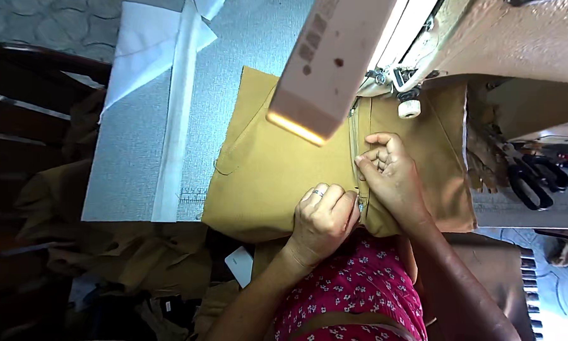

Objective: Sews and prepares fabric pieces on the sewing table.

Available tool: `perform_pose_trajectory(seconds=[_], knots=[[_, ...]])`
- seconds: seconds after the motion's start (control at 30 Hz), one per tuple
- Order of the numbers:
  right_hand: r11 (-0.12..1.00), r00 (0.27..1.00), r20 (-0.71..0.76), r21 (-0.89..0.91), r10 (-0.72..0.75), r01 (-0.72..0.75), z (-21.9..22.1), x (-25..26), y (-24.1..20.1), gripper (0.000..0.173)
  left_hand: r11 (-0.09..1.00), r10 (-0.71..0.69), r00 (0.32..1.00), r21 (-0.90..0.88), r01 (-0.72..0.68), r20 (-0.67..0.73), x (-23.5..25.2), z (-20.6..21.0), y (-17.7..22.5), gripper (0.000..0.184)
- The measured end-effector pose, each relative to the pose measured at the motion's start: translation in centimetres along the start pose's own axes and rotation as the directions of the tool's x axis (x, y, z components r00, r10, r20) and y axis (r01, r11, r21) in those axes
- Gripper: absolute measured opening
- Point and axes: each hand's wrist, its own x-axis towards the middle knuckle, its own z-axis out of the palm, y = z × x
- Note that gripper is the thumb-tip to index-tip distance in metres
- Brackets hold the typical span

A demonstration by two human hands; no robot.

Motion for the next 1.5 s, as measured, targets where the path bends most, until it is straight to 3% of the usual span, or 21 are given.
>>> perform_pose_trajectory(seconds=[0.23, 0.37, 0.5, 0.63, 0.7, 0.77, 0.83, 0.9, 1.07, 1.5], knots=[[0.999, 0.998, -0.04, -0.005, 0.039, -0.039, 0.7, 0.0, -0.7, 0.044, 0.996, 0.083, 0.996, 0.014, -0.084, 0.041, 0.4, 0.4, 0.0, 0.013], [1.0, 0.998, -0.055, 0.006, 0.017, -0.016, 0.7, 0.2, -0.3, 0.04, 0.983, -0.023, 0.983, -0.177, 0.055, 0.18, 2.6, -0.6, -2.0, 0.021], [1.0, 0.998, -0.067, 0.001, 0.014, -0.014, 0.8, 0.3, -0.2, 0.036, 0.975, -0.122, 0.886, -0.11, 0.19, 0.448, 5.2, -0.7, -3.9, 0.042], [1.0, 0.997, -0.078, -0.019, 0.017, -0.019, 1.0, 0.5, -0.1, 0.033, 0.982, -0.16, 0.833, 0.001, 0.188, 0.53, 5.7, 0.0, -4.0, 0.046], [0.999, 0.998, -0.064, -0.05, -0.011, 0.008, 1.0, 0.5, 0.0, 0.031, 0.979, -0.178, 0.826, 0.01, 0.204, 0.535, 5.6, 0.1, -3.8, 0.047], [0.972, 0.989, -0.035, -0.191, -0.145, 0.136, 0.6, 0.5, 0.7, 0.022, 0.977, -0.192, 0.829, 0.022, 0.213, 0.525, 5.5, 0.2, -3.5, 0.047], [0.857, 0.946, 0.002, -0.423, -0.324, 0.295, -0.4, 0.2, 1.6, 0.02, 0.978, -0.194, 0.832, 0.037, 0.205, 0.52, 5.3, 0.3, -3.6, 0.049], [0.769, 0.921, 0.053, -0.532, -0.386, 0.353, -1.1, 0.0, 2.9, 0.027, 0.982, -0.177, 0.846, 0.027, 0.189, 0.504, 4.8, 0.5, -4.1, 0.049], [0.749, 0.884, 0.009, -0.528, -0.467, 0.4, -0.7, -0.1, 4.8, 0.029, 0.985, -0.163, 0.85, 0.027, 0.173, 0.501, 4.7, 0.6, -4.5, 0.048], [0.76, 0.88, 0.062, -0.477, -0.471, 0.44, -1.1, 3.3, 4.7, 0.026, 0.988, -0.149, 0.864, 0.037, 0.15, 0.481, 6.3, 1.4, -6.5, 0.045]])
